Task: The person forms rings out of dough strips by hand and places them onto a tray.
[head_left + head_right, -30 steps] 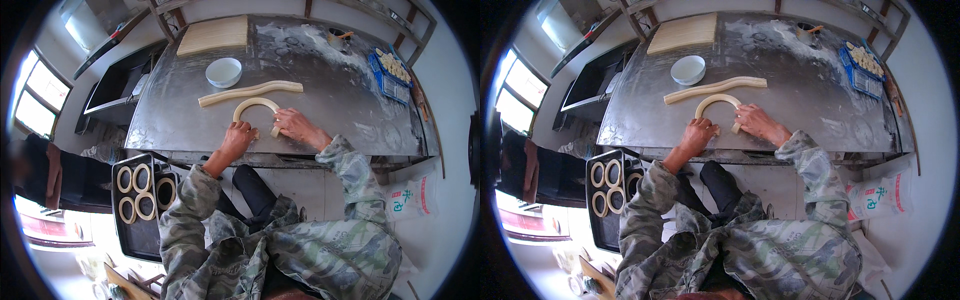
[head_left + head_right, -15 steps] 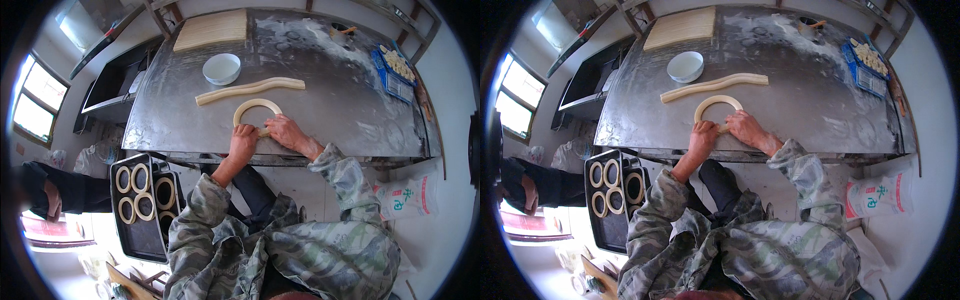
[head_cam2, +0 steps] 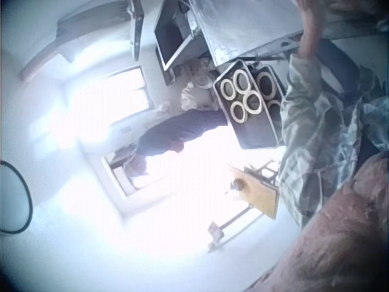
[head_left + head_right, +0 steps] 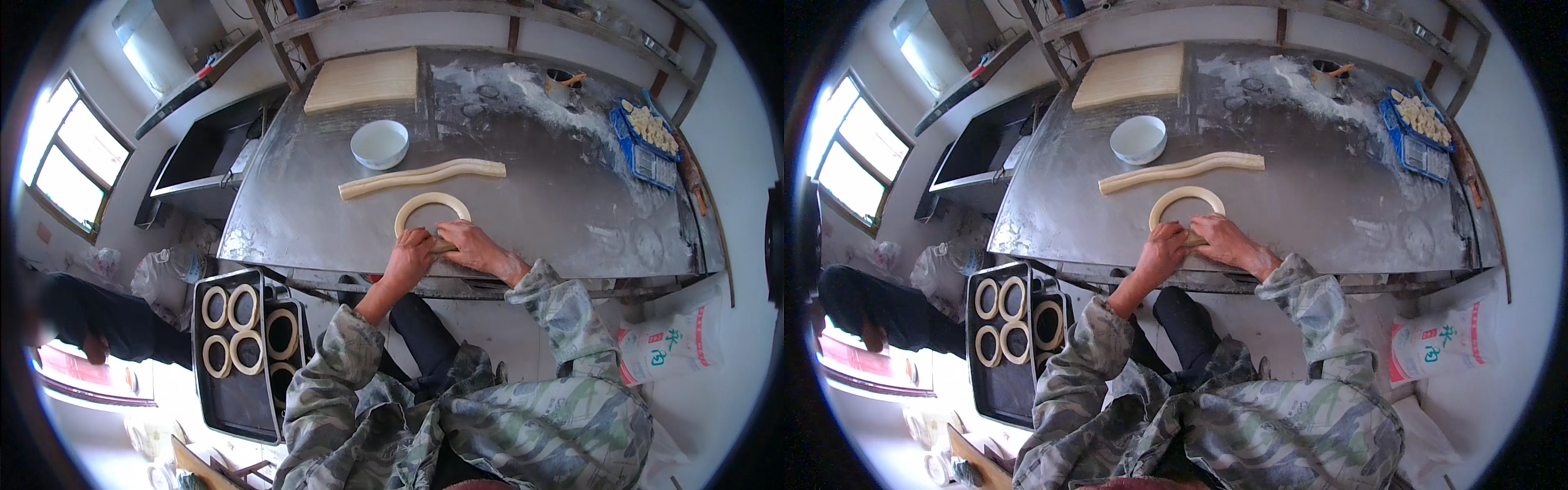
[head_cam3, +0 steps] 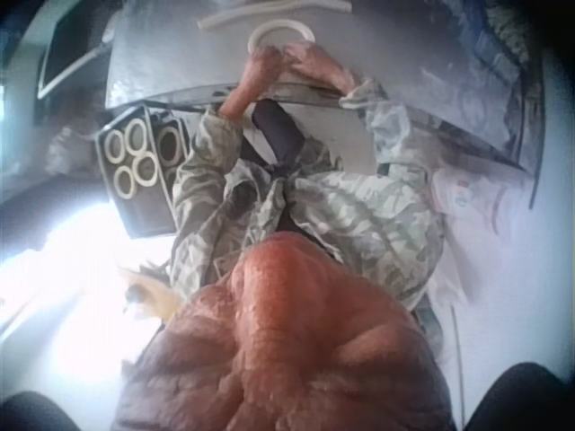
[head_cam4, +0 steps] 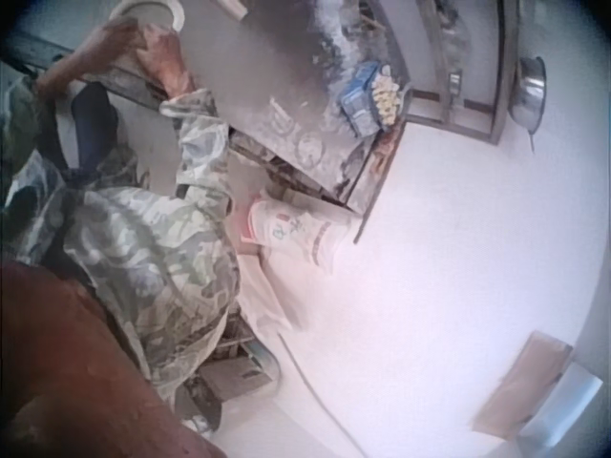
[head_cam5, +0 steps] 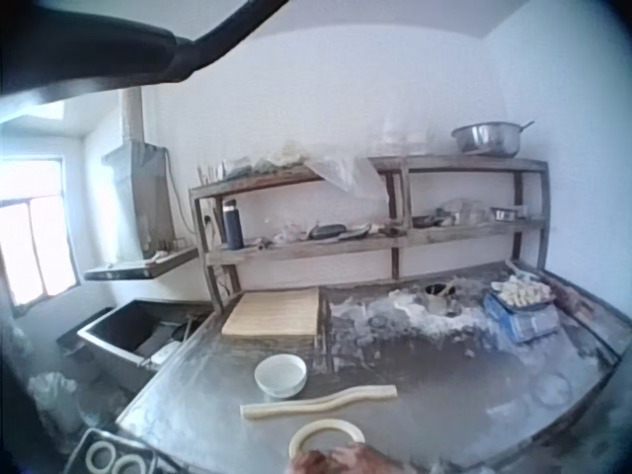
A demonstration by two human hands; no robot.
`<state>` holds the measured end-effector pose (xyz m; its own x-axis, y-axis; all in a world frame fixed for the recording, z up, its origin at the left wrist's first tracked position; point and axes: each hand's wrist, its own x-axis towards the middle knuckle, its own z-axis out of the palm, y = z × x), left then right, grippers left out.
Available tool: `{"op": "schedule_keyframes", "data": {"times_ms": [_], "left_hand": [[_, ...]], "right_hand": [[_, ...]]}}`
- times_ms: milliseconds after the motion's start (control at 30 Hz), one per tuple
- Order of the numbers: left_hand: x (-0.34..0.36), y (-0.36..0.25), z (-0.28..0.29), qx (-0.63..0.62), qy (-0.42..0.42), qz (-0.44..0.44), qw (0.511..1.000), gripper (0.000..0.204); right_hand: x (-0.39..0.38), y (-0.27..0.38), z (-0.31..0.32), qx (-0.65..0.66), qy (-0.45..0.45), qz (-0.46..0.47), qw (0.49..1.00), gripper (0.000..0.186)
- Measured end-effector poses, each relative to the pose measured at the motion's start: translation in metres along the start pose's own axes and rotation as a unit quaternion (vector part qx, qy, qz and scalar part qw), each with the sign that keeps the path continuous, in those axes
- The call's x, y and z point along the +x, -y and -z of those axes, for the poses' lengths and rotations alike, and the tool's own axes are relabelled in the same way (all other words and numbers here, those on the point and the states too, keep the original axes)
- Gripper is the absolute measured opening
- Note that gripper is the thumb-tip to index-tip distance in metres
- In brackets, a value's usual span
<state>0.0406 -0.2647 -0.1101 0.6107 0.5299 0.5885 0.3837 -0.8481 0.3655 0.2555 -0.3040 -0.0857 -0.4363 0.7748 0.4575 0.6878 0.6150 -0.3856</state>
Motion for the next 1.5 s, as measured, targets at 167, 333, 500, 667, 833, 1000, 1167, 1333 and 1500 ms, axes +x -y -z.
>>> {"op": "schedule_keyframes", "data": {"times_ms": [167,333,500,667,833,1000,1167,1333,1500], "left_hand": [[0.003,0.008,0.01,-0.068,0.044,0.05,0.995,0.018],[0.001,0.01,0.005,-0.053,0.036,0.048,0.997,0.022],[-0.002,0.006,0.005,-0.033,0.032,0.023,0.999,0.028],[0.001,0.009,0.003,-0.049,0.021,0.004,0.999,0.023],[-0.001,0.01,-0.005,-0.014,0.023,0.01,1.0,0.014],[0.008,0.013,0.001,0.0,0.054,-0.002,0.999,0.005],[0.008,0.011,-0.003,0.009,0.043,-0.003,0.999,0.009],[0.008,0.007,-0.006,-0.006,0.02,0.03,0.999,0.01],[0.011,0.006,-0.011,0.0,0.036,0.107,0.994,0.006]], "right_hand": [[-0.009,-0.011,0.002,0.006,0.007,-0.066,0.998,0.022],[-0.01,-0.007,-0.012,-0.003,-0.03,-0.091,0.995,0.018],[-0.01,-0.001,-0.012,-0.034,-0.047,-0.051,0.997,0.017],[-0.006,-0.002,-0.019,-0.031,-0.05,-0.075,0.995,0.018],[-0.004,0.001,-0.021,-0.064,-0.032,-0.063,0.995,0.017],[-0.005,-0.001,-0.024,-0.043,-0.031,-0.044,0.998,0.014],[-0.003,-0.003,-0.03,0.003,-0.052,-0.04,0.998,0.014],[0.0,-0.002,-0.033,0.032,-0.04,-0.067,0.996,0.015],[0.001,-0.007,-0.033,0.039,-0.03,-0.049,0.998,0.016]]}}
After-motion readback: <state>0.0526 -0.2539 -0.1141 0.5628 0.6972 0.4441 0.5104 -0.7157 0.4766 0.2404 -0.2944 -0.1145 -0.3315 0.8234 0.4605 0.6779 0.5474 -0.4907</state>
